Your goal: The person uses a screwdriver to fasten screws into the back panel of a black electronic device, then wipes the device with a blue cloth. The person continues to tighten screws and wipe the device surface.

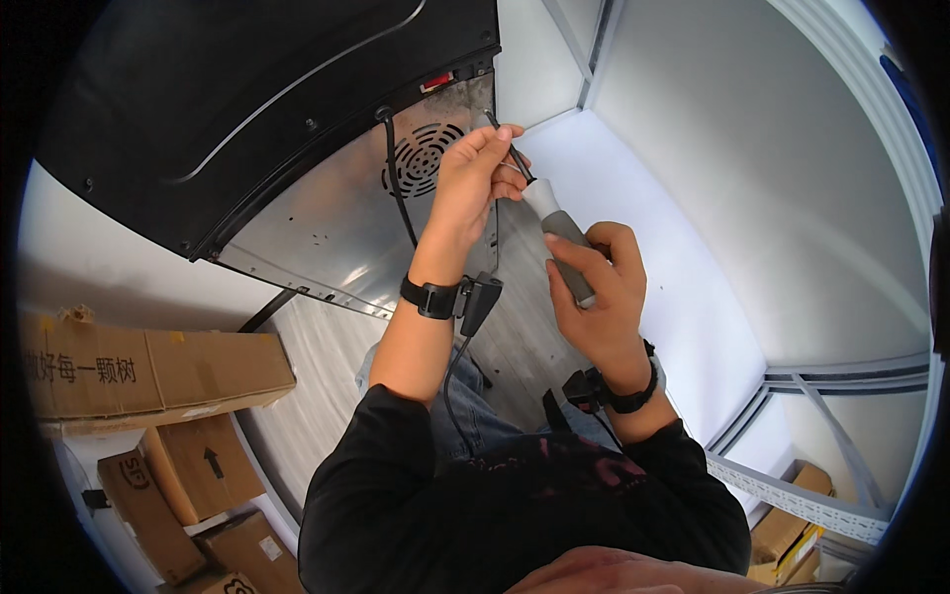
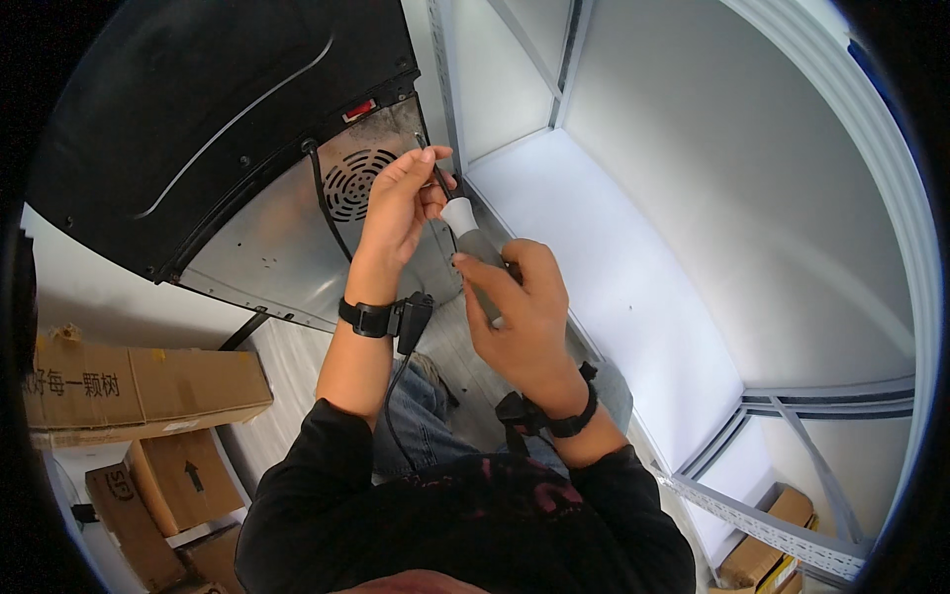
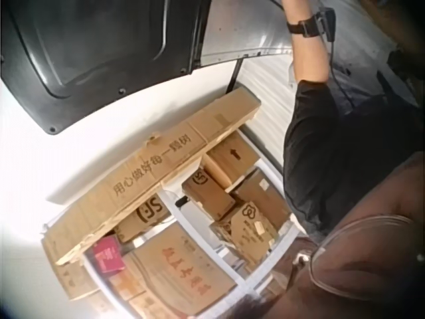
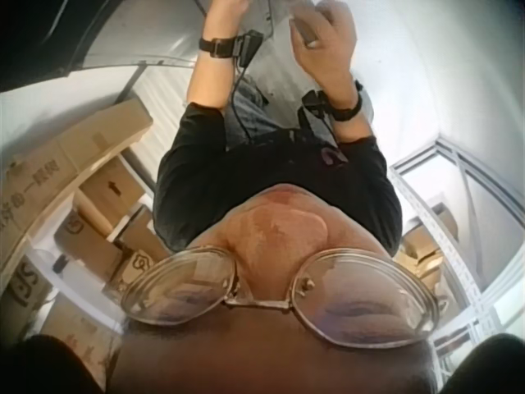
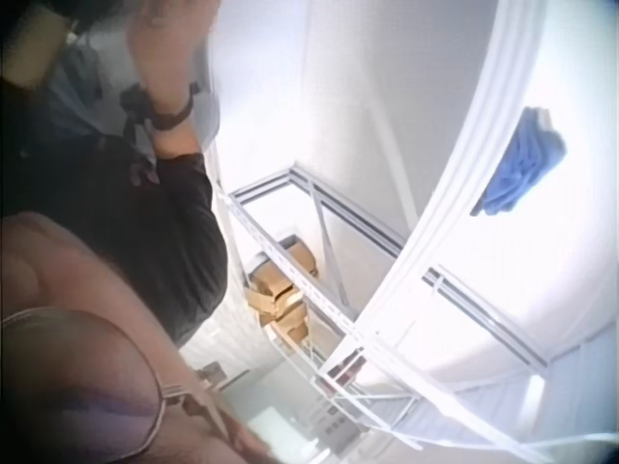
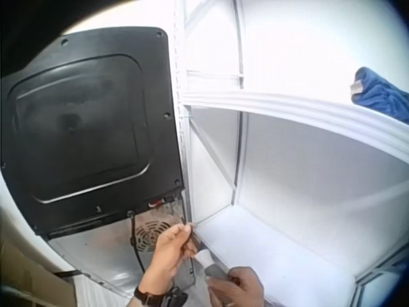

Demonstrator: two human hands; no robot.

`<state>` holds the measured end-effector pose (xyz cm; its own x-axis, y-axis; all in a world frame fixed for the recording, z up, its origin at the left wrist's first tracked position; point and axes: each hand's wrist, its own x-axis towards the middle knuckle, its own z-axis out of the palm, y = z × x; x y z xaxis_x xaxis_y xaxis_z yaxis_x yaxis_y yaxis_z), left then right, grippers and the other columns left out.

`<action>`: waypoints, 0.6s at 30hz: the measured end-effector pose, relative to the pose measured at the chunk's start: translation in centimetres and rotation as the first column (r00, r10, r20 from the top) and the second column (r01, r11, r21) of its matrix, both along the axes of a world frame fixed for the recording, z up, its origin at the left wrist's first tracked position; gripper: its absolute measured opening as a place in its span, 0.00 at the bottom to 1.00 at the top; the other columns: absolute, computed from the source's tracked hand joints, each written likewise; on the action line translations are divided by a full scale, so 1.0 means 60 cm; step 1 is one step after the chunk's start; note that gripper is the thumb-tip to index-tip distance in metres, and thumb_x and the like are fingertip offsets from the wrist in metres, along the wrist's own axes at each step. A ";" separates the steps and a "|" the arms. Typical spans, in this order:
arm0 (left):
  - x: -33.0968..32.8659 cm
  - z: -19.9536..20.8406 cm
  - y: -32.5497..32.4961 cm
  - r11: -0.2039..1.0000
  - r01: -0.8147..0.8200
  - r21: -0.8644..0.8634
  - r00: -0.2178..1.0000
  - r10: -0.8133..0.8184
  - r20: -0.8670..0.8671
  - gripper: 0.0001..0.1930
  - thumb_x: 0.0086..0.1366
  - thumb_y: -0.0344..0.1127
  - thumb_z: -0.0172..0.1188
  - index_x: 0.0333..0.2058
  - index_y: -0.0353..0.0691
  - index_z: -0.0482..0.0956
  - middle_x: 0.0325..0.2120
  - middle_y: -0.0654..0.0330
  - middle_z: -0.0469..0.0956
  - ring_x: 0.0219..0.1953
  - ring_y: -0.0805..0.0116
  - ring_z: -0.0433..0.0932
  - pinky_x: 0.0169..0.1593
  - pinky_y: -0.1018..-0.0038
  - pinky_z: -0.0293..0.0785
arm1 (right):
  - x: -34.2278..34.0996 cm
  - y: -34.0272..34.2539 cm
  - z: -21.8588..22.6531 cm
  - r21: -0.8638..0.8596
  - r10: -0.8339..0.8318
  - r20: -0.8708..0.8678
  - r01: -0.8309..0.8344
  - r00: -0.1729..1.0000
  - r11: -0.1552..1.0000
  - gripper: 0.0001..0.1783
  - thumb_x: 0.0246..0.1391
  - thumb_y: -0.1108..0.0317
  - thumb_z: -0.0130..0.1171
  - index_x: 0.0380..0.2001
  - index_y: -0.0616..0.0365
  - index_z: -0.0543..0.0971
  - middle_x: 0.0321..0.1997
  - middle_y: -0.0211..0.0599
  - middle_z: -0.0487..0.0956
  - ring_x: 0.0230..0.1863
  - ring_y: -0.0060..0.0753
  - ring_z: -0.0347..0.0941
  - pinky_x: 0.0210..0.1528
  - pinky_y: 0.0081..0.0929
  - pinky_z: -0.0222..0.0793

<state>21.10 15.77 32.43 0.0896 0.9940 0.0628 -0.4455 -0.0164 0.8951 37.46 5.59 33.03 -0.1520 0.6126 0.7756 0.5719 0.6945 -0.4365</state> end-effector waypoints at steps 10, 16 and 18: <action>0.006 -0.009 0.014 0.999 0.049 0.001 0.986 -0.048 0.158 0.10 0.69 0.36 0.50 0.35 0.34 0.73 0.22 0.56 0.78 0.18 0.76 0.76 0.22 0.84 0.73 | 0.011 -0.008 -0.013 -0.341 -0.092 -0.338 -0.031 0.937 0.940 0.20 0.40 0.73 0.68 0.40 0.61 0.77 0.27 0.42 0.73 0.21 0.44 0.71 0.24 0.28 0.65; 0.014 -0.001 0.004 0.998 0.057 -0.030 0.979 -0.050 0.195 0.11 0.69 0.36 0.50 0.34 0.33 0.73 0.20 0.55 0.77 0.16 0.75 0.75 0.21 0.82 0.75 | 0.020 0.005 0.000 0.030 -0.130 0.007 0.130 0.991 0.991 0.20 0.39 0.73 0.69 0.39 0.61 0.77 0.30 0.42 0.71 0.22 0.41 0.69 0.24 0.29 0.65; 0.011 -0.005 0.008 0.999 0.047 -0.024 0.984 -0.042 0.173 0.11 0.69 0.37 0.50 0.34 0.33 0.73 0.21 0.55 0.77 0.17 0.75 0.75 0.21 0.82 0.75 | 0.018 0.009 -0.009 0.003 -0.053 -0.098 0.054 0.994 0.999 0.23 0.40 0.72 0.69 0.42 0.62 0.75 0.32 0.42 0.71 0.24 0.41 0.69 0.26 0.29 0.67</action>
